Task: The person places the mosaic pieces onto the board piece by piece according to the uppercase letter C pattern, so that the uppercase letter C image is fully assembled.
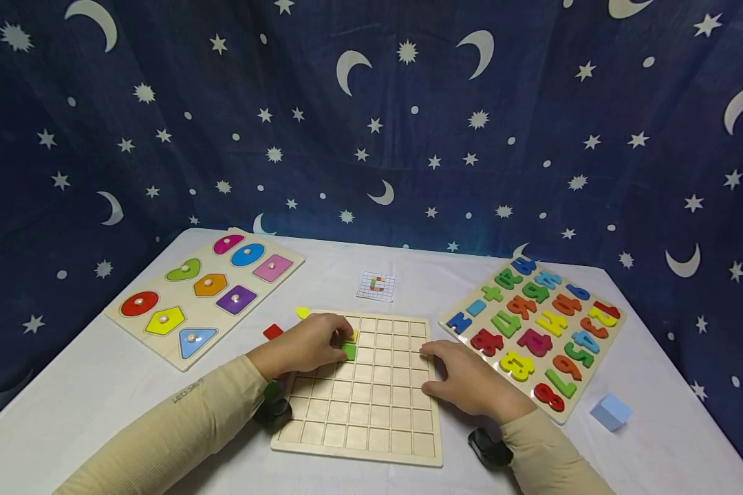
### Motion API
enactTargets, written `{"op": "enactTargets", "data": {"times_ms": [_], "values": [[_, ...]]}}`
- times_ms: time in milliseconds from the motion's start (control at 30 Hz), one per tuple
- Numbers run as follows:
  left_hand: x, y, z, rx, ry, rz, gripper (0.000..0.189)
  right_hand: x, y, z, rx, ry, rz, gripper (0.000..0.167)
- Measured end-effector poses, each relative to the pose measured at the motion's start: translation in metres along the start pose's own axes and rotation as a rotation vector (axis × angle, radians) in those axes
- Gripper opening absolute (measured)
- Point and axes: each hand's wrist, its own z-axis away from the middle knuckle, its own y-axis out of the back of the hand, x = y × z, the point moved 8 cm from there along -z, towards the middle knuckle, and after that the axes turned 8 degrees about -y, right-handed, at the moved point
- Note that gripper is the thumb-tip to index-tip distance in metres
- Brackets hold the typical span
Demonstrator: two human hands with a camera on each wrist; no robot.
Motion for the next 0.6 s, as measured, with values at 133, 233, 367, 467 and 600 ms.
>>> {"op": "enactTargets", "data": {"times_ms": [133, 233, 367, 467, 600], "values": [[-0.0007, -0.0006, -0.0008, 0.001, 0.004, -0.005, 0.032, 0.0004, -0.0004, -0.0002, -0.001, 0.001, -0.002, 0.055], [-0.0008, -0.0011, -0.0009, 0.006, -0.004, -0.006, 0.033, 0.0006, -0.0006, -0.0002, -0.001, 0.002, -0.003, 0.055], [-0.0012, -0.002, -0.001, 0.007, -0.008, -0.007, 0.032, 0.0004, -0.0006, -0.0002, 0.001, 0.006, -0.002, 0.054], [-0.0018, -0.0024, -0.0012, 0.004, 0.001, -0.004, 0.032, 0.0001, -0.0002, -0.0001, 0.003, 0.008, -0.001, 0.054], [-0.0016, -0.0024, -0.0019, 0.01, 0.002, -0.002, 0.033, -0.0001, 0.0004, 0.0002, 0.006, 0.005, 0.001, 0.054]]}}
